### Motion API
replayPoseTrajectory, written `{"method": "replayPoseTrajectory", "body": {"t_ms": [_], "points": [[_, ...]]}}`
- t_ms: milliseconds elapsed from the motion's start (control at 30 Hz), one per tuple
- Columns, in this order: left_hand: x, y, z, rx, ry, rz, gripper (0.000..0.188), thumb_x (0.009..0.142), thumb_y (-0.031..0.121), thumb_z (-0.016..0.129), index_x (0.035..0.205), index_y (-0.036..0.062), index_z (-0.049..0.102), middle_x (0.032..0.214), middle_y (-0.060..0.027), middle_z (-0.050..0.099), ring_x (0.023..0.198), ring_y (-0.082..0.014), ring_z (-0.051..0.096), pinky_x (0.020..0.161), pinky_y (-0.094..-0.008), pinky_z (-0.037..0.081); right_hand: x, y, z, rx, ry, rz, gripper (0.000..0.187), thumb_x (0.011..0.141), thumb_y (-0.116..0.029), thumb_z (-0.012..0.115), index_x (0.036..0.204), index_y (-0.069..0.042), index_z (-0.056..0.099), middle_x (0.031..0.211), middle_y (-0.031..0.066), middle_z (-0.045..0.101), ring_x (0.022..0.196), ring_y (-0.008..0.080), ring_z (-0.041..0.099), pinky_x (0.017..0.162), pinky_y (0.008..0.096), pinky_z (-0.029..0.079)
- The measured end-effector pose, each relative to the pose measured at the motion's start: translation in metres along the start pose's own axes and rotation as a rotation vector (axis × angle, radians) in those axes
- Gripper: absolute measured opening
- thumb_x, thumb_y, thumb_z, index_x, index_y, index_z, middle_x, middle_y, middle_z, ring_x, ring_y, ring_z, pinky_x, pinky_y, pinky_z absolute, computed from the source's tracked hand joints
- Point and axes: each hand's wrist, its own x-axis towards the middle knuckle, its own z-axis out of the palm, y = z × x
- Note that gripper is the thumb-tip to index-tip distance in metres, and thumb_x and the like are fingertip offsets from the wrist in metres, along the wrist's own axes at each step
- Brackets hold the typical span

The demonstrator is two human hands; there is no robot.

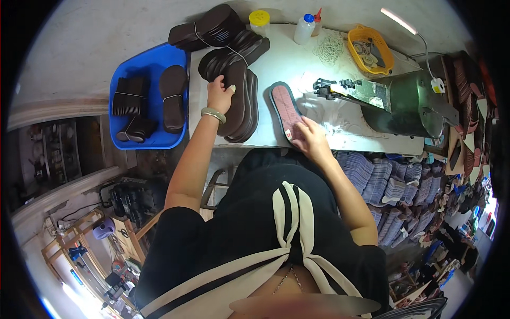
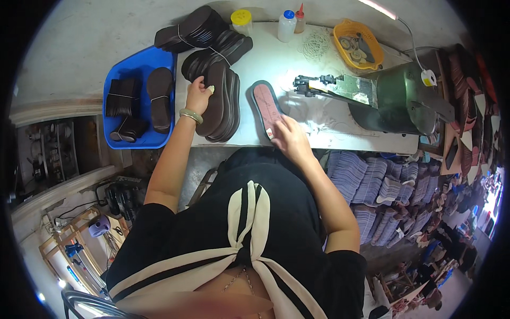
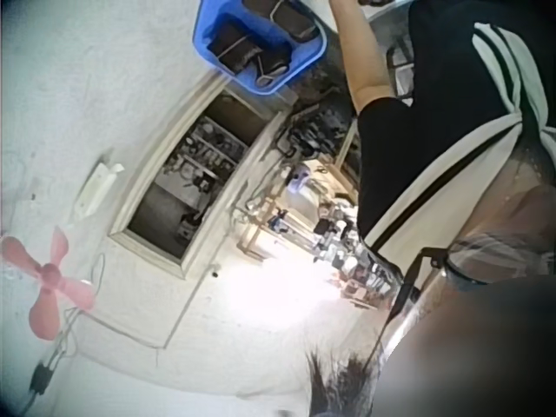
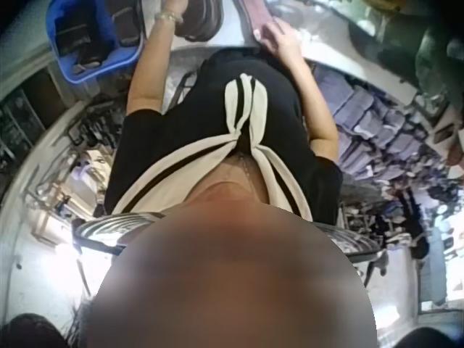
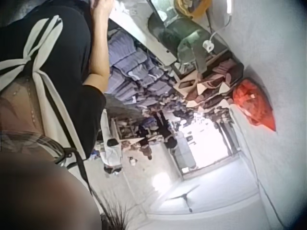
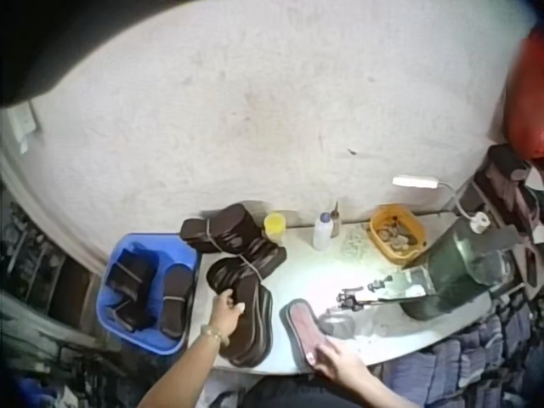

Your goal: Manually aligning and stacking shoe soles and insoles at a workstation in a factory.

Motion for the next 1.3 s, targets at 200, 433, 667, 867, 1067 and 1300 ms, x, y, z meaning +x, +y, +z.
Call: {"method": "replayPoseTrajectory", "body": {"t_ms": [200,433,667,867,1067,1300], "points": [[-0.038,0.036,0.016,-0.032,0.293,0.290,0.042,0.082,0.011,0.064,0.120,0.0029,0.049,0.106,-0.0139,0.050,0.090,-0.0252,0.054,0.083,-0.0355,0.047,0.007,0.011,0.028,-0.223,-0.259,0.017,0.082,0.059,-0.024,0.083,0.130,-0.012,0.045,0.140,0.0201,0.034,0.129,0.0394,0.034,0.103,0.0478,0.033],[-0.110,0.071,0.072,-1.312,-0.814,-0.442,0.041,0.094,0.021,0.054,0.130,0.0044,0.043,0.124,-0.0095,0.054,0.110,-0.0217,0.057,0.090,-0.0382,0.049,0.018,-0.038,-0.021,0.138,-0.015,-0.154,0.079,0.063,-0.023,0.082,0.130,-0.002,0.046,0.136,0.0206,0.043,0.121,0.0351,0.046,0.100,0.0417,0.039],[-0.094,0.101,0.070,-1.110,-1.071,-0.332,0.027,0.092,0.015,0.057,0.117,0.0058,0.055,0.106,-0.0040,0.064,0.094,-0.0139,0.062,0.084,-0.0313,0.050,0.043,0.008,-0.057,0.881,-0.492,0.623,0.038,0.079,-0.022,0.070,0.112,-0.005,0.062,0.103,0.0103,0.067,0.094,0.0200,0.063,0.086,0.0320,0.047],[-0.090,0.114,0.104,-1.107,-0.831,-0.249,0.024,0.091,0.012,0.056,0.115,0.0053,0.057,0.104,-0.0033,0.064,0.093,-0.0123,0.062,0.083,-0.0281,0.049,0.039,-0.022,-0.048,0.190,0.148,0.340,0.029,0.084,-0.017,0.064,0.112,-0.009,0.061,0.092,0.0156,0.065,0.078,0.0326,0.065,0.068,0.0375,0.052],[-0.072,0.145,0.113,-1.278,-0.842,-0.371,0.027,0.091,0.005,0.051,0.117,-0.0016,0.054,0.109,-0.0102,0.062,0.097,-0.0185,0.062,0.086,-0.0325,0.049,0.037,-0.007,-0.063,-0.131,0.211,0.237,0.035,0.083,-0.030,0.066,0.115,-0.016,0.062,0.078,0.0087,0.059,0.062,0.0253,0.062,0.053,0.0355,0.050],[-0.028,0.168,0.166,-0.309,-0.132,0.540,0.029,0.080,0.018,0.064,0.102,-0.0005,0.064,0.105,-0.0155,0.056,0.096,-0.0332,0.056,0.087,-0.0385,0.043,0.063,0.038,-0.093,0.122,0.381,0.250,0.028,0.077,-0.021,0.073,0.103,-0.011,0.070,0.088,0.0106,0.067,0.074,0.0234,0.064,0.068,0.0311,0.052]]}}
